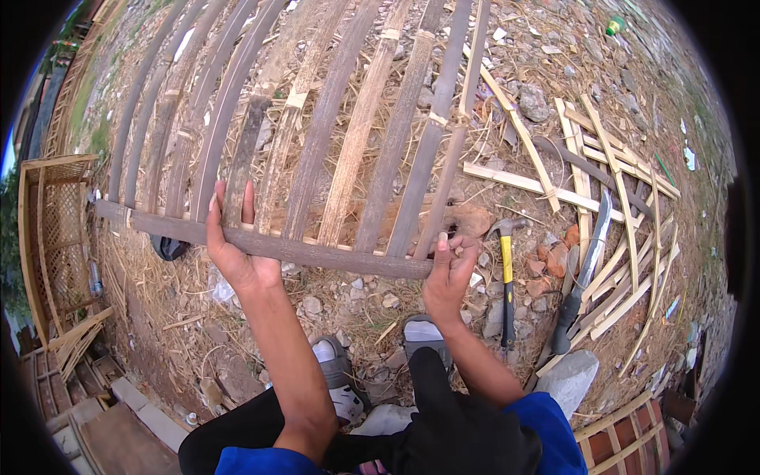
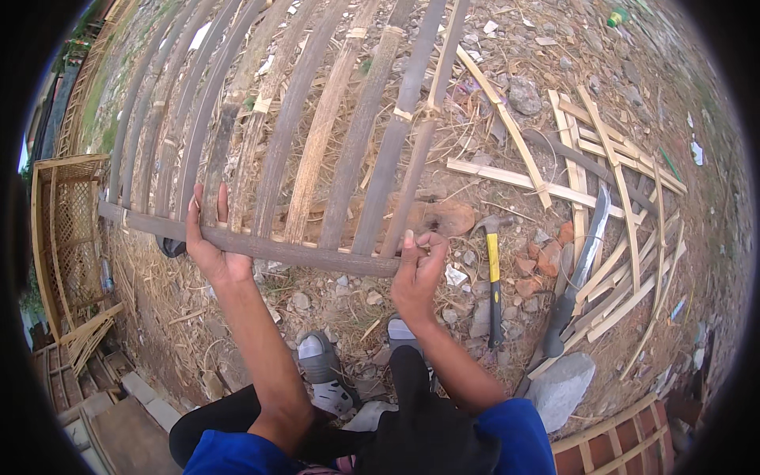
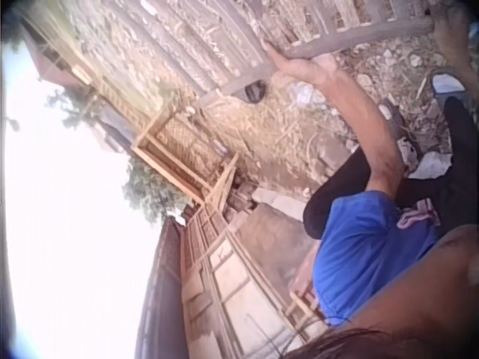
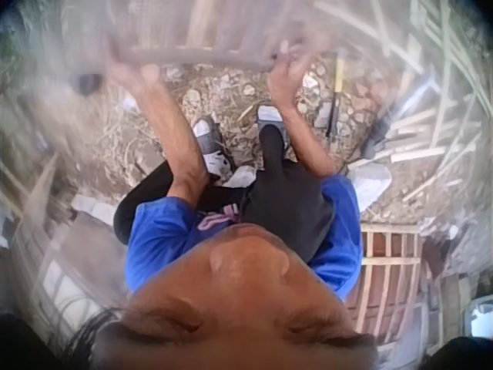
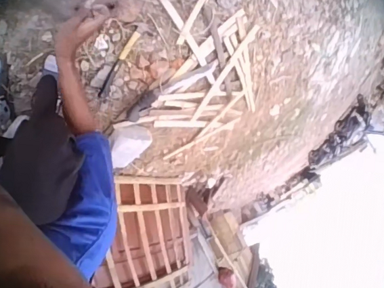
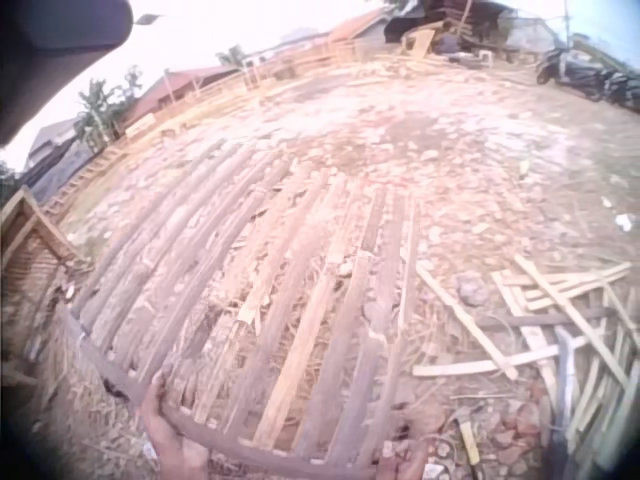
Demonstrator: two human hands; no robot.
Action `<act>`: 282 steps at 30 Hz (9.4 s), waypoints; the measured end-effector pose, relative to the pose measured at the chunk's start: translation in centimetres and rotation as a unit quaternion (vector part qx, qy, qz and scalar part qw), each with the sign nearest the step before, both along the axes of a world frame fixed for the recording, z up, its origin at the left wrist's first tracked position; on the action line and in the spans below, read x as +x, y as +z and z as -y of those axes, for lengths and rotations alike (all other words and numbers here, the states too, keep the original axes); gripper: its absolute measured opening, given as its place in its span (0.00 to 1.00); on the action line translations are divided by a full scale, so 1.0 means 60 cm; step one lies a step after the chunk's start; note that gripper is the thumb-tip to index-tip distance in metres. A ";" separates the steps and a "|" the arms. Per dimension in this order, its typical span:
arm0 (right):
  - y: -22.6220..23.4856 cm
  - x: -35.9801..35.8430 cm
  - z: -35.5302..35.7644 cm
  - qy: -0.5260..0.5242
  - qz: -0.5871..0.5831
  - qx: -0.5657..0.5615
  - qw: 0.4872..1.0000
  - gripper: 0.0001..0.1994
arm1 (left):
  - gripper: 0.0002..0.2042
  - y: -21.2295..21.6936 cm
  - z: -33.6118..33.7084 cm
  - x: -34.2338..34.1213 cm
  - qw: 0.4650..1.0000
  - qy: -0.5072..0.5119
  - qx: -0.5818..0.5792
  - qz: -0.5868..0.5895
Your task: The person aligns bamboo slats on a wooden base and secures them by inserting nails and hammering them in with a hammer.
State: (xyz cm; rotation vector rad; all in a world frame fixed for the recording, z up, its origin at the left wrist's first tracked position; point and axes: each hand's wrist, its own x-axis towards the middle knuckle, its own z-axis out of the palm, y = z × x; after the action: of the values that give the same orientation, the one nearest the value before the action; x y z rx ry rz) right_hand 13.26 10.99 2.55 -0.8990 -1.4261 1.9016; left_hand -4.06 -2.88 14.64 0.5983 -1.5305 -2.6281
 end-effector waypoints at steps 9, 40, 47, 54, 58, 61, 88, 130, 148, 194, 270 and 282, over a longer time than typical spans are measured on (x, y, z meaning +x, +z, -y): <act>-0.031 0.096 0.003 0.078 -0.005 -0.041 0.996 0.08 | 0.26 -0.073 -0.032 -0.210 0.964 -0.263 -0.026 0.030; -0.039 0.150 0.022 0.160 0.036 -0.119 0.979 0.08 | 0.26 -0.107 -0.074 -0.271 0.919 -0.373 -0.125 -0.013; -0.046 0.147 0.027 0.156 0.055 -0.134 0.977 0.08 | 0.25 -0.218 -0.032 -0.267 0.921 -0.373 -0.089 0.070; -0.048 0.145 0.019 0.166 0.095 -0.108 0.975 0.07 | 0.23 -0.319 -0.001 -0.265 0.932 -0.338 -0.082 0.105; -0.050 0.142 0.023 0.175 0.102 -0.104 0.974 0.07 | 0.24 -0.329 0.018 -0.299 0.916 -0.365 -0.134 0.100; -0.051 0.120 0.026 0.200 0.152 -0.027 0.968 0.06 | 0.27 -0.332 0.040 -0.299 0.910 -0.353 -0.186 0.112; 0.026 0.134 -0.027 0.210 0.141 0.095 0.963 0.06 | 0.33 -0.330 0.062 0.050 0.684 -0.307 -0.636 -0.182; 0.573 0.293 0.179 0.119 -0.306 0.086 0.941 0.08 | 0.19 -0.210 0.103 0.413 0.652 -0.506 -0.548 -0.138; 0.547 0.245 0.190 0.175 -0.255 0.069 0.948 0.07 | 0.15 -0.319 0.066 0.458 0.766 -0.420 -0.480 -0.076; 0.546 0.320 0.099 0.336 -0.339 -0.075 0.875 0.13 | 0.19 0.320 0.285 -0.040 0.582 -0.237 -0.738 -0.248; -0.054 -0.062 0.099 0.286 0.078 0.225 0.928 0.07 | 0.16 -0.217 0.154 0.104 0.795 -0.377 -0.401 -0.255; -0.086 -0.073 0.111 0.277 0.052 0.312 0.907 0.06 | 0.25 -0.273 0.148 0.128 0.778 -0.400 -0.432 -0.218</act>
State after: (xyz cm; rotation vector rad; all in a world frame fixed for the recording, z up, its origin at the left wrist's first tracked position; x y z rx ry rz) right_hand 8.88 4.31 -2.60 -0.2971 -2.3541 1.5704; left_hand 3.63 -11.76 -1.72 -0.8292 -2.8278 -1.7061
